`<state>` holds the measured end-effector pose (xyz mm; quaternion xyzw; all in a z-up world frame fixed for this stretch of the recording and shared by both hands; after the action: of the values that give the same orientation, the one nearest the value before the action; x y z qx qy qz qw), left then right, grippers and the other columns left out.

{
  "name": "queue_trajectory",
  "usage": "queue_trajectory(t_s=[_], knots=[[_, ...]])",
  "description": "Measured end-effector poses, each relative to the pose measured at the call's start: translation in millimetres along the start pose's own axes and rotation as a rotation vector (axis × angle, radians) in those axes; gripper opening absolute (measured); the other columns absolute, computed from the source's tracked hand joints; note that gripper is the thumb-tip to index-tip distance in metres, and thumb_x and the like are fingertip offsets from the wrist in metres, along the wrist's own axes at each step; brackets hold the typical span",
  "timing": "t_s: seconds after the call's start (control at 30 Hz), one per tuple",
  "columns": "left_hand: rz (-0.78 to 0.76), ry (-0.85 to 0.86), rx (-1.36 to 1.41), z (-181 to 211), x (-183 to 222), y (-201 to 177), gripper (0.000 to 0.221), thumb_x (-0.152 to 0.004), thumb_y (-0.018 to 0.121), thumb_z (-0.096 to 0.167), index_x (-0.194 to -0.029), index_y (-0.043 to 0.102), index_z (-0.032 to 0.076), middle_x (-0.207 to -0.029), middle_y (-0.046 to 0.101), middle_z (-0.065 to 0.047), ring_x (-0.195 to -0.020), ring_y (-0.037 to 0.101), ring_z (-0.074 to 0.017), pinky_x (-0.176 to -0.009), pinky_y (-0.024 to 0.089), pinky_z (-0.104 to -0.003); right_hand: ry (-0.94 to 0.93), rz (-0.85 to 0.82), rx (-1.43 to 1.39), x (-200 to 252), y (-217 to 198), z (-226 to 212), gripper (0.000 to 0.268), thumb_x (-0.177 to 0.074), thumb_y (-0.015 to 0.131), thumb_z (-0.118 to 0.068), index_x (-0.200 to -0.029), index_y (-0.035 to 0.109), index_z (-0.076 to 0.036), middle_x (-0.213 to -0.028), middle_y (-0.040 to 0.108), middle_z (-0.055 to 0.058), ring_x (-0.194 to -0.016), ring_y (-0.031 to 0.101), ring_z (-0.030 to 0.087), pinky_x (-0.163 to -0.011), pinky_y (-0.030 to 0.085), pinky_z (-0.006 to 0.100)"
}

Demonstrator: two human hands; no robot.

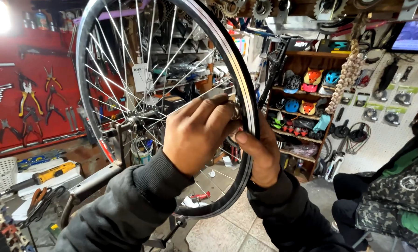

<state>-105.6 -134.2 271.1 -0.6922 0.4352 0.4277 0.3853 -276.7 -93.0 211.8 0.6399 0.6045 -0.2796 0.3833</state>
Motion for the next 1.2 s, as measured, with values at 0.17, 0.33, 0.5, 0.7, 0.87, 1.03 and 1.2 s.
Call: queue_trajectory(t_s=[0.17,0.33,0.5,0.7,0.87,1.03,1.2], knots=[[0.027,-0.080,-0.058,5,1,1,0.027,-0.091,0.082,0.025,-0.107,0.066,0.011,-0.112,0.072,-0.005,-0.089,0.070,-0.0223,-0.073,0.056,-0.036,-0.019,0.029,0.022,-3,9,-8,0.060,-0.089,0.064,-0.017,-0.144,0.048,0.002,-0.126,0.063,0.007,-0.116,0.060,0.015,-0.105,0.047,0.031],[-0.003,-0.068,-0.114,2,4,6,0.047,-0.087,0.081,0.024,-0.124,0.066,-0.001,-0.113,0.073,-0.011,-0.089,0.073,-0.0251,-0.072,0.057,-0.035,0.001,0.020,-0.044,-5,9,-7,0.068,-0.092,0.070,-0.019,-0.150,0.043,0.003,-0.120,0.060,0.007,-0.107,0.058,0.016,-0.097,0.046,0.031],[-0.024,-0.045,-0.120,3,0,5,0.044,-0.089,0.078,0.022,-0.123,0.065,-0.002,-0.114,0.072,-0.012,-0.091,0.074,-0.0250,-0.073,0.058,-0.035,0.002,0.011,0.003,-5,13,-13,0.069,-0.091,0.070,-0.023,-0.149,0.042,0.002,-0.122,0.061,0.007,-0.109,0.058,0.016,-0.098,0.046,0.030],[-0.243,-0.172,-0.045,-13,-26,1,0.030,-0.090,0.079,0.026,-0.110,0.071,0.004,-0.090,0.074,-0.009,-0.073,0.071,-0.0256,-0.062,0.053,-0.038,-0.009,0.010,0.110,-7,10,-15,0.071,-0.089,0.069,-0.026,-0.149,0.043,0.002,-0.121,0.058,0.007,-0.110,0.056,0.016,-0.099,0.045,0.031],[-0.380,-0.048,0.370,-45,-57,-8,0.026,-0.073,0.081,0.020,-0.098,0.081,0.010,-0.083,0.077,-0.012,-0.066,0.072,-0.0261,-0.058,0.055,-0.034,-0.013,0.021,0.180,-8,7,-15,0.078,-0.085,0.069,-0.027,-0.152,0.044,0.003,-0.122,0.056,0.009,-0.101,0.049,0.017,-0.092,0.041,0.033],[-0.409,-0.120,0.491,-38,-35,-16,0.025,-0.085,0.083,0.017,-0.106,0.080,0.006,-0.091,0.079,-0.012,-0.071,0.075,-0.0189,-0.065,0.059,-0.030,-0.005,-0.162,-0.045,-12,12,-18,0.085,-0.090,0.067,-0.020,-0.163,0.031,0.000,-0.149,0.053,0.014,-0.136,0.054,0.024,-0.121,0.043,0.040],[-0.225,-0.394,0.914,-26,1,-2,0.033,-0.100,0.075,0.018,-0.127,0.068,0.002,-0.105,0.076,-0.014,-0.090,0.076,-0.0158,-0.079,0.061,-0.030,-0.006,-0.201,0.007,-17,3,-15,0.084,-0.088,0.065,-0.018,-0.161,0.029,-0.002,-0.158,0.046,0.012,-0.144,0.051,0.023,-0.119,0.044,0.041]])
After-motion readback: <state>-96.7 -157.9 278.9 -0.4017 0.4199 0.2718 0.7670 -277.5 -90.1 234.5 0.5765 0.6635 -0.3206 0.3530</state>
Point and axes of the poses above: each hand's wrist, its own x-axis away from the middle knuckle, its own y-axis out of the palm, z = x × y, the point moved 1 cm from there along -x, towards the middle knuckle
